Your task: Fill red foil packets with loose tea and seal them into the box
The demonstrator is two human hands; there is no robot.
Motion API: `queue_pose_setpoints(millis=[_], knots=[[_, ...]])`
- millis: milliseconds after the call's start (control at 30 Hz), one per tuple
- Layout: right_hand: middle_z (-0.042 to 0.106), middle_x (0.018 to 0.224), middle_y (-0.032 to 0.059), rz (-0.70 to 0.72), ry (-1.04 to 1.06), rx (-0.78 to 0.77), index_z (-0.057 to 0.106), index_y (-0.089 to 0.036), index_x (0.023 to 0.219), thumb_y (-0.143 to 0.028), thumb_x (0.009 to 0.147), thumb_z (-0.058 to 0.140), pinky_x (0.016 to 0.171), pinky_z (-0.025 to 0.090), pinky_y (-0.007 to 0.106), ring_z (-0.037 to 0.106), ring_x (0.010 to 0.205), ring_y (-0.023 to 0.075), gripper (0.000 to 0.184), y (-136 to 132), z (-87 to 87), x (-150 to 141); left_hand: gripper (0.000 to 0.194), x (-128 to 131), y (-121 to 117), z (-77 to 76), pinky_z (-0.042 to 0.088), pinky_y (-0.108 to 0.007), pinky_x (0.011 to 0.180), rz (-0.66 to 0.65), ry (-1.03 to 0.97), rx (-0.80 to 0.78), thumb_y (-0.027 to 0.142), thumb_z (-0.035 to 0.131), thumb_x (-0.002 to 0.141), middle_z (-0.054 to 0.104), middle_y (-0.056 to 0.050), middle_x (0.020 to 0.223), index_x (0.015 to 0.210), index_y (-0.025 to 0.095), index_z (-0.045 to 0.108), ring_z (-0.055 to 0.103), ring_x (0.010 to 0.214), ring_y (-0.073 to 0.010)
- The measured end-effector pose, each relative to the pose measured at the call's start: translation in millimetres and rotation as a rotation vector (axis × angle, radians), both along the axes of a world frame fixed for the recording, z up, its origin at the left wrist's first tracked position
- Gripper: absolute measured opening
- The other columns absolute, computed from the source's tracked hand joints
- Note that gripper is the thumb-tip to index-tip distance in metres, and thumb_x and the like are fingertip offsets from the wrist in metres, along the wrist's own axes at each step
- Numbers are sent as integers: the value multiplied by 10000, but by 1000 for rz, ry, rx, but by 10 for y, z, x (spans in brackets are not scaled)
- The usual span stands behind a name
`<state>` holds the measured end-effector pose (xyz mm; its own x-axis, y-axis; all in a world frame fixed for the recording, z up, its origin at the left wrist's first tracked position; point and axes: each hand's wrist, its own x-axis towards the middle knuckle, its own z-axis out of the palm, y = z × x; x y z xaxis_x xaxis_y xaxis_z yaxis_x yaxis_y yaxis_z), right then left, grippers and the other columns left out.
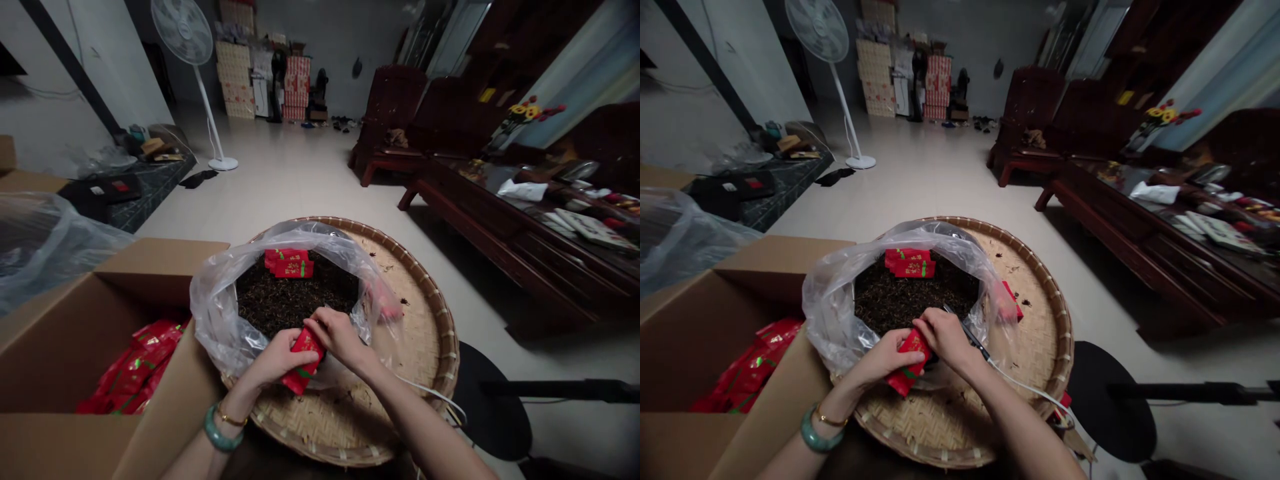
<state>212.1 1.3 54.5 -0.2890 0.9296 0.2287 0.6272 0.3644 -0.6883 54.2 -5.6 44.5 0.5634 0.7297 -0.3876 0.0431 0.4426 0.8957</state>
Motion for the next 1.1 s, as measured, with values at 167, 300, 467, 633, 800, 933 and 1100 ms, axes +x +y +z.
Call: queue_pose_setpoints(millis=[167,300,467,633,800,933,1100], knots=[[536,594,-12,-104,254,-233,592,-175,746,-493,919,374,517,385,227,502,539,117,423,102,46,54,383,-145,7,58,507,-257,514,85,-72,-51,353,819,576,713,-60,726,824,125,637,654,556,-175],[566,714,0,-154,369,-368,575,-173,1016,-488,941,276,453,397,210,535,566,121,441,338,3,142,504,-579,22,244,505,-225,499,760,-453,127,579,798,506,736,6,849,876,265,659,638,568,-141],[631,991,84,-149,-29,-23,604,-170,1012,-317,910,458,862,452,352,565,942,205,230,765,-187,15,857,-851,-10,449,496,-174,512,947,-649,325,766,700,404,689,77,1086,1176,425,553,649,720,-125],[488,1312,172,-209,-278,69,498,-162,1257,-150,788,620,983,353,461,372,1218,307,485,1181,-266,-250,744,-569,-25,341,521,-245,564,743,-473,205,511,834,493,707,-28,998,1149,309,545,672,720,-188],[659,982,133,-157,-203,25,663,-165,908,-158,839,547,910,395,426,528,1019,270,135,1263,-204,-263,555,-409,92,178,528,-257,646,719,-227,152,385,768,651,672,-123,1078,1110,163,548,665,898,-224],[695,897,74,-105,-50,-41,652,-142,902,-248,897,480,724,483,295,624,798,186,202,919,-199,-246,620,-342,196,43,527,-281,753,819,-158,185,418,744,665,582,-161,1264,1192,182,517,591,1093,-247],[707,884,44,-27,182,-120,611,-150,1050,-280,856,537,661,530,272,660,757,173,246,337,-184,-257,414,-190,225,-56,492,-254,592,691,-15,306,476,709,664,718,-77,815,890,133,666,651,723,-200]])
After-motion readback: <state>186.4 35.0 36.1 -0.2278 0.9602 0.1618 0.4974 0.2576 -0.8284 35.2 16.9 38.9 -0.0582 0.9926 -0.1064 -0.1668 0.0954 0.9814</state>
